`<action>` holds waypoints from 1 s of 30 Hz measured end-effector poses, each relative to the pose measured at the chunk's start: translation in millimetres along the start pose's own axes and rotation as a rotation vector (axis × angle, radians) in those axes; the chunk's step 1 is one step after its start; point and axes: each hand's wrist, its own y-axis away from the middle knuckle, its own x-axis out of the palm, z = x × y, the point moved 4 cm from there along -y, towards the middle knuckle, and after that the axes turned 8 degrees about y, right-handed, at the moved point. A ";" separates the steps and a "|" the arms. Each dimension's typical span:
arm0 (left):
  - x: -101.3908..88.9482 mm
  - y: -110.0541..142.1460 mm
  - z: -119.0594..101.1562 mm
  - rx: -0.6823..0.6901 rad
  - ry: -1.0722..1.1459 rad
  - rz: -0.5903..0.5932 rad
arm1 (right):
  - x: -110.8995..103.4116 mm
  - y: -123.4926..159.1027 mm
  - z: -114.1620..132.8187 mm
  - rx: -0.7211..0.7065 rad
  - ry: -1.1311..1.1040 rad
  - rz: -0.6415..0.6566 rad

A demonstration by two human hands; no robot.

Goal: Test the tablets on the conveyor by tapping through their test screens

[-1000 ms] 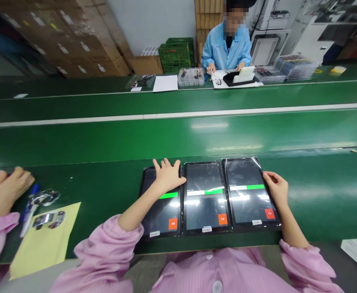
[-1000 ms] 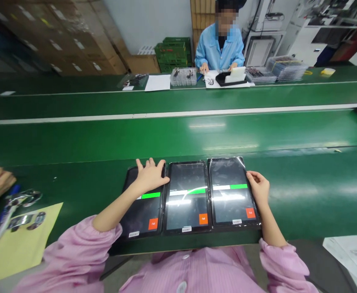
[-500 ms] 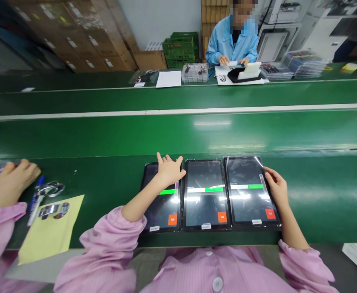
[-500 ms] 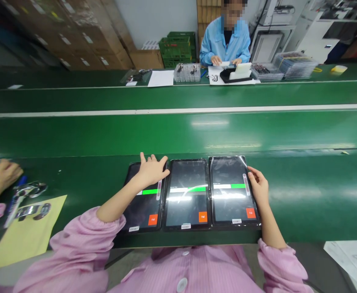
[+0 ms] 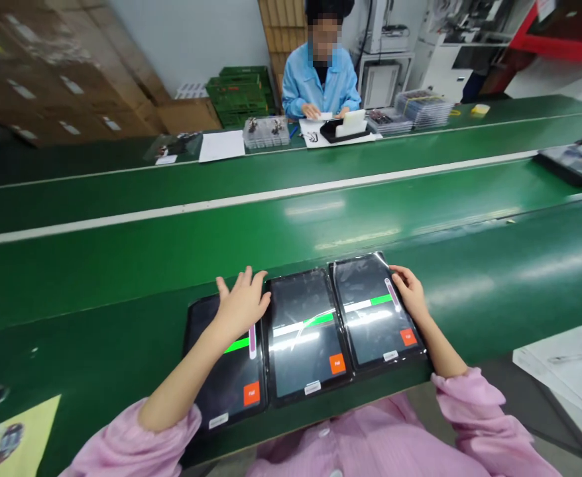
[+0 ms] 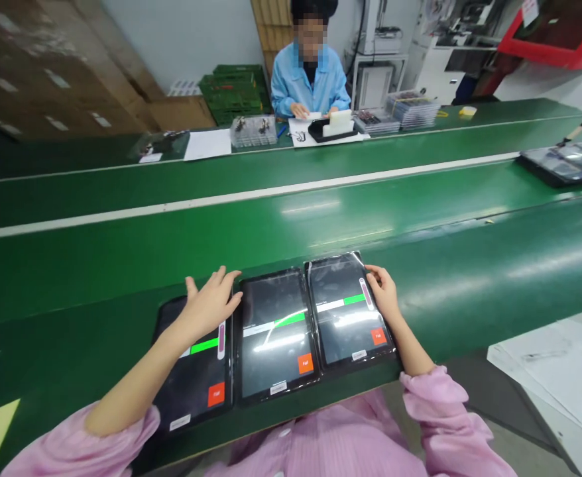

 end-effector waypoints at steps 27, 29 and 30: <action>15.5 -57.7 -83.6 0.482 0.175 0.300 | 3.1 -1.0 6.4 -0.038 -0.013 -0.014; 15.5 -58.2 -83.2 0.460 0.184 0.306 | 2.6 -0.9 6.7 -0.035 -0.012 -0.011; 15.0 -58.8 -83.9 0.454 0.184 0.312 | 2.2 -0.8 6.9 -0.034 -0.011 -0.009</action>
